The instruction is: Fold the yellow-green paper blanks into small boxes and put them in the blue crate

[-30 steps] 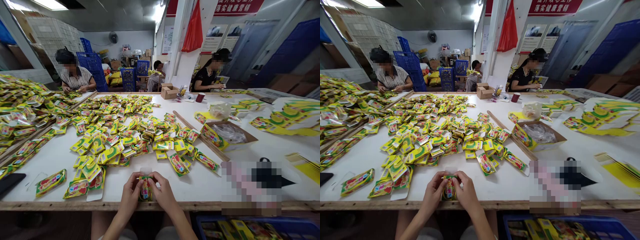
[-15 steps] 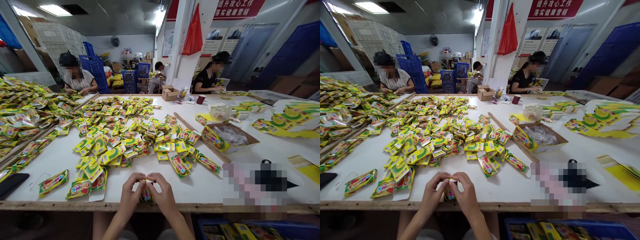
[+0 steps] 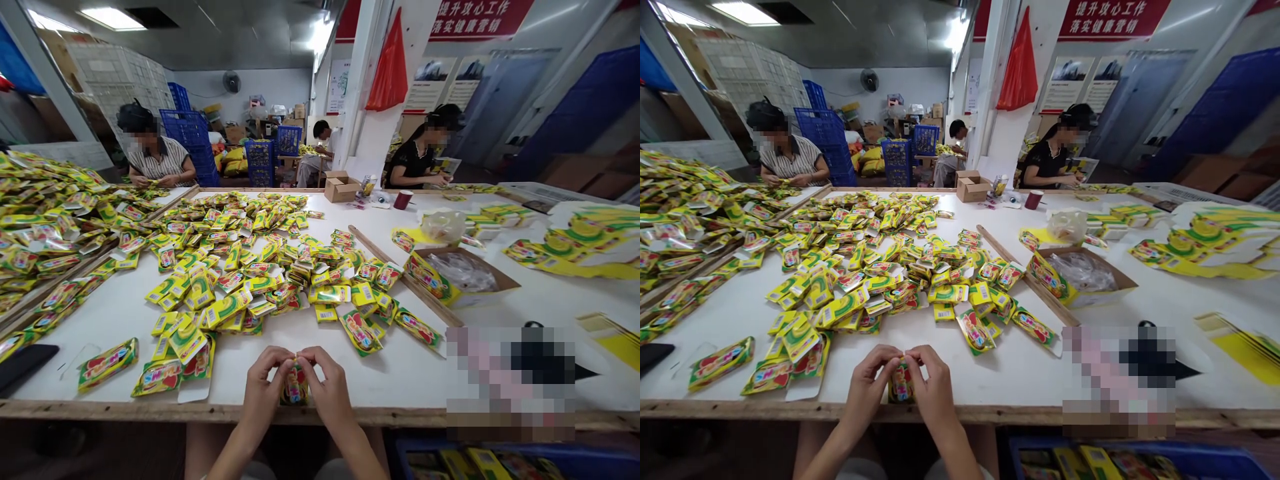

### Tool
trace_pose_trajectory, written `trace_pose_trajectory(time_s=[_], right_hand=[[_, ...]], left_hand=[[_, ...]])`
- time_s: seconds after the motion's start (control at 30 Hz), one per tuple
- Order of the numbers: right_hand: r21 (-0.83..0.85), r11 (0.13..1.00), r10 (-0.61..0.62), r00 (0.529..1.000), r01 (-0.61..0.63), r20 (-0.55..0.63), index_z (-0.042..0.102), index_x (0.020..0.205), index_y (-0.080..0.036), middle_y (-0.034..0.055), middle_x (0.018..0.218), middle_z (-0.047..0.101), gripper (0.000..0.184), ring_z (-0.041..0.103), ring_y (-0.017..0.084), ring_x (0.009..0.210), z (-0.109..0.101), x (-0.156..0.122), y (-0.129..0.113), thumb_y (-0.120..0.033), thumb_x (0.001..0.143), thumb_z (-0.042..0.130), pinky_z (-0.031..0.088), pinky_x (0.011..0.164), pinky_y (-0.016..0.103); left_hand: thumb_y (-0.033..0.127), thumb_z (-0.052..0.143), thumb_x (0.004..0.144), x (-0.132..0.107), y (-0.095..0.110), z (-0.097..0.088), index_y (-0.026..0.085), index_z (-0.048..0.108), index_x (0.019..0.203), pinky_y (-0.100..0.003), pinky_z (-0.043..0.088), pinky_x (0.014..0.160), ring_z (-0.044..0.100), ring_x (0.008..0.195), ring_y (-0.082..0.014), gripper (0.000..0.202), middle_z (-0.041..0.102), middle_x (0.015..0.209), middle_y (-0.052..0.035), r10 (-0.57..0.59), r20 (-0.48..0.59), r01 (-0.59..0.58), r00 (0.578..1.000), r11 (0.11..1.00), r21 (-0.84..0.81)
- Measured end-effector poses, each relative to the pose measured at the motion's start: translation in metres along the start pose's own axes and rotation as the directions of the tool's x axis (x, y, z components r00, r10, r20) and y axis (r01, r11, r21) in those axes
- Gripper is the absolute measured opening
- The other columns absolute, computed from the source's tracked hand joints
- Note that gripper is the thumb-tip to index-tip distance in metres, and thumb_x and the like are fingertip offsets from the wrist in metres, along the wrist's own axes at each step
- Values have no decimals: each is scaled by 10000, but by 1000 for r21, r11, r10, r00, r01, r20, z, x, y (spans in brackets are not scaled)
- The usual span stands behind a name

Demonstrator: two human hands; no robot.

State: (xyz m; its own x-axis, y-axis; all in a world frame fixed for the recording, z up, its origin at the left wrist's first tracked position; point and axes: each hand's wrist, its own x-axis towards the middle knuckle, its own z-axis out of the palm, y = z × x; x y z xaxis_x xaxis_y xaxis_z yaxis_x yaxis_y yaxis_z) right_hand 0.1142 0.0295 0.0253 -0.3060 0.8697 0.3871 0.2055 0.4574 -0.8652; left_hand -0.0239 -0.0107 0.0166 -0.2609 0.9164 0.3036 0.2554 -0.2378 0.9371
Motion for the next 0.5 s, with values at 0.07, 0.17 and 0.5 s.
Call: trace_pose_trajectory(time_s=[0.07,0.17,0.5], right_hand=[[36,999,-28,1000,28,13,655,895,-211,39,880,690,126,654,181,849,2,-7,4,-257,925,541,514,751,258],[47,998,-31,1000,30,7,663,945,-224,38,898,694,116,659,182,866,2,-14,9,-244,920,551,521,772,260],[-323,887,163,878,-330,-450,698,948,-245,58,916,730,309,668,230,747,-131,-64,15,-506,828,585,525,659,290]], left_hand=[[273,588,890,-6,-1,-4,211,690,877,-286,512,785,653,868,-191,120,682,881,-40,46,54,-46,997,999,12],[296,527,924,-4,-4,-14,214,671,995,-291,512,807,649,925,-199,181,679,975,-63,57,133,-76,990,987,139],[121,486,849,47,-36,-45,111,571,1104,-310,432,623,678,765,-285,269,708,882,-160,-265,-23,176,964,572,801]])
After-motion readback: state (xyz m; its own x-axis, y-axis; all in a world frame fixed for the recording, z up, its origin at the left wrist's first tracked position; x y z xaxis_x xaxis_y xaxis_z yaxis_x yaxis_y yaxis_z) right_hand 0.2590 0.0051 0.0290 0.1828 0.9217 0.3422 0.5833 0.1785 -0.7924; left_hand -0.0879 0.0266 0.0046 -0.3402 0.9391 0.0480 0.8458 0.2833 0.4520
